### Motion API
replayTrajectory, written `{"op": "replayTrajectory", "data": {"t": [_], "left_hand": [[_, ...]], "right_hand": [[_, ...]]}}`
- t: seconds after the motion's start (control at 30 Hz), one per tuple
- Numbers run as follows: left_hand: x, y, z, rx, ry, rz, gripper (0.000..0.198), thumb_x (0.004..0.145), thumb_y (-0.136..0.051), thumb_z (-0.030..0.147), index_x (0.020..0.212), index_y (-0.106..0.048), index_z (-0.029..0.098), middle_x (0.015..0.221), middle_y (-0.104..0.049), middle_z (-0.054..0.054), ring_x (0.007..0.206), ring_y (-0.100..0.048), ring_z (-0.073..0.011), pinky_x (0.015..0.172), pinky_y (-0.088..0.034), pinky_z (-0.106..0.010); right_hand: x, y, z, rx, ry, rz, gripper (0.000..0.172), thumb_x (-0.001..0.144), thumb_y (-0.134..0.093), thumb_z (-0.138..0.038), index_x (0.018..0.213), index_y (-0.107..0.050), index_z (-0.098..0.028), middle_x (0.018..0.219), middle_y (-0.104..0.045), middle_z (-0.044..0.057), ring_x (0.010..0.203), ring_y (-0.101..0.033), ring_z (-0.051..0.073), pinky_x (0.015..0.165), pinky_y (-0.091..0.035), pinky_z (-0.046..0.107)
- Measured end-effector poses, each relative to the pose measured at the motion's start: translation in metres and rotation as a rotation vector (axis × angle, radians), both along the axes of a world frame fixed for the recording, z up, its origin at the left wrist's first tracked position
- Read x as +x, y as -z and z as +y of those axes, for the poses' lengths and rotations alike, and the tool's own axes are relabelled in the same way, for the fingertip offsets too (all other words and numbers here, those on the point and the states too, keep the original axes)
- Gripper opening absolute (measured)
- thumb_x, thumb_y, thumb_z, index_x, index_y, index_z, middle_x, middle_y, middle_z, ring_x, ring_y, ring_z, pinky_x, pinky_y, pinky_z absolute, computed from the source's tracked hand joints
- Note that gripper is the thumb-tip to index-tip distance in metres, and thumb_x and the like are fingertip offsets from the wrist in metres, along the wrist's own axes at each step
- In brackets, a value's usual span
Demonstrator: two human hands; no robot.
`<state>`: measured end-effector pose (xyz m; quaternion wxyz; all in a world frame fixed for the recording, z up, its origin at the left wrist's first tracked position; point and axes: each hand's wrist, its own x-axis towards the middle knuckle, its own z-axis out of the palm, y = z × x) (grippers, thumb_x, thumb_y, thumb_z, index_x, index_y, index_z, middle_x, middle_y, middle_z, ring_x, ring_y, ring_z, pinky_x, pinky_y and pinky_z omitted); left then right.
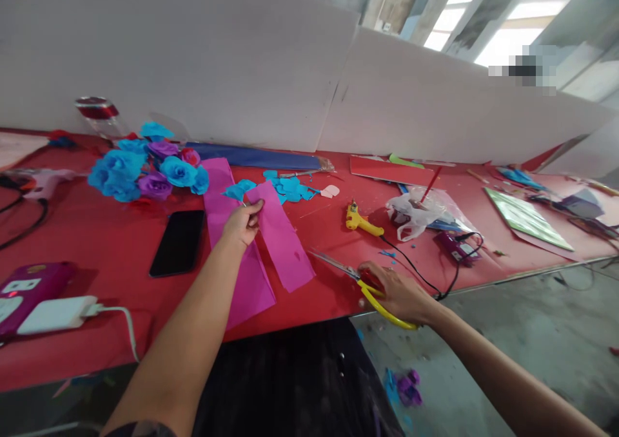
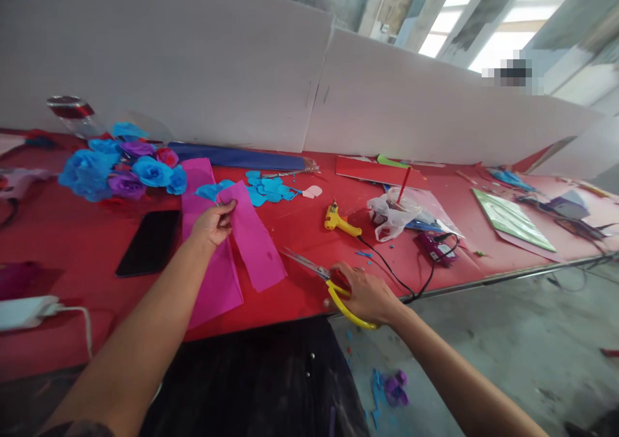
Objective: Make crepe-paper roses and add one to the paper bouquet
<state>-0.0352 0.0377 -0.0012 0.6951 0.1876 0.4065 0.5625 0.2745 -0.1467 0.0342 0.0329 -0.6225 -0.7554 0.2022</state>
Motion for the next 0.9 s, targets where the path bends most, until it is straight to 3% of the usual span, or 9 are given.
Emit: {"op": "replayTrajectory", "data": {"t": [0.3,0.5,0.7,0.9], "left_hand": [[0.000,-0.001,0.000,0.006,-0.001,-0.014,0.027,0.059,-0.071,0.006,0.054,-0.047,0.017,0.036,-0.035,0.011,0.028,-0.023,-0.0015,0.034,-0.025,-0.015],[0.000,-0.001,0.000,0.001,0.003,-0.008,0.026,0.059,-0.071,0.006,0.056,-0.048,0.017,0.035,-0.035,0.011,0.027,-0.023,-0.0017,0.034,-0.026,-0.016],[0.000,-0.003,0.000,-0.011,-0.004,0.005,0.025,0.060,-0.071,0.008,0.055,-0.047,0.017,0.035,-0.036,0.011,0.027,-0.022,-0.0012,0.033,-0.023,-0.015],[0.000,-0.007,-0.002,-0.032,-0.008,0.018,0.031,0.063,-0.068,0.009,0.051,-0.042,0.017,0.033,-0.030,0.011,0.026,-0.022,-0.0023,0.032,-0.021,-0.016]], "right_hand": [[-0.007,0.001,0.005,-0.051,-0.026,0.035,0.052,0.072,-0.065,-0.054,0.113,-0.053,-0.024,0.098,-0.069,0.008,0.086,-0.066,0.024,0.073,-0.045,0.031],[-0.011,0.002,0.008,-0.094,0.051,-0.020,0.042,0.072,-0.066,-0.050,0.105,-0.056,-0.027,0.091,-0.070,0.004,0.081,-0.066,0.024,0.067,-0.044,0.029],[-0.005,-0.007,-0.001,-0.106,-0.002,-0.032,0.057,0.067,-0.068,-0.058,0.112,-0.053,-0.026,0.099,-0.069,0.007,0.086,-0.065,0.027,0.071,-0.045,0.033],[0.010,-0.012,-0.011,-0.111,-0.038,-0.001,0.059,0.066,-0.069,-0.056,0.115,-0.055,-0.026,0.099,-0.068,0.007,0.086,-0.064,0.026,0.073,-0.047,0.032]]}}
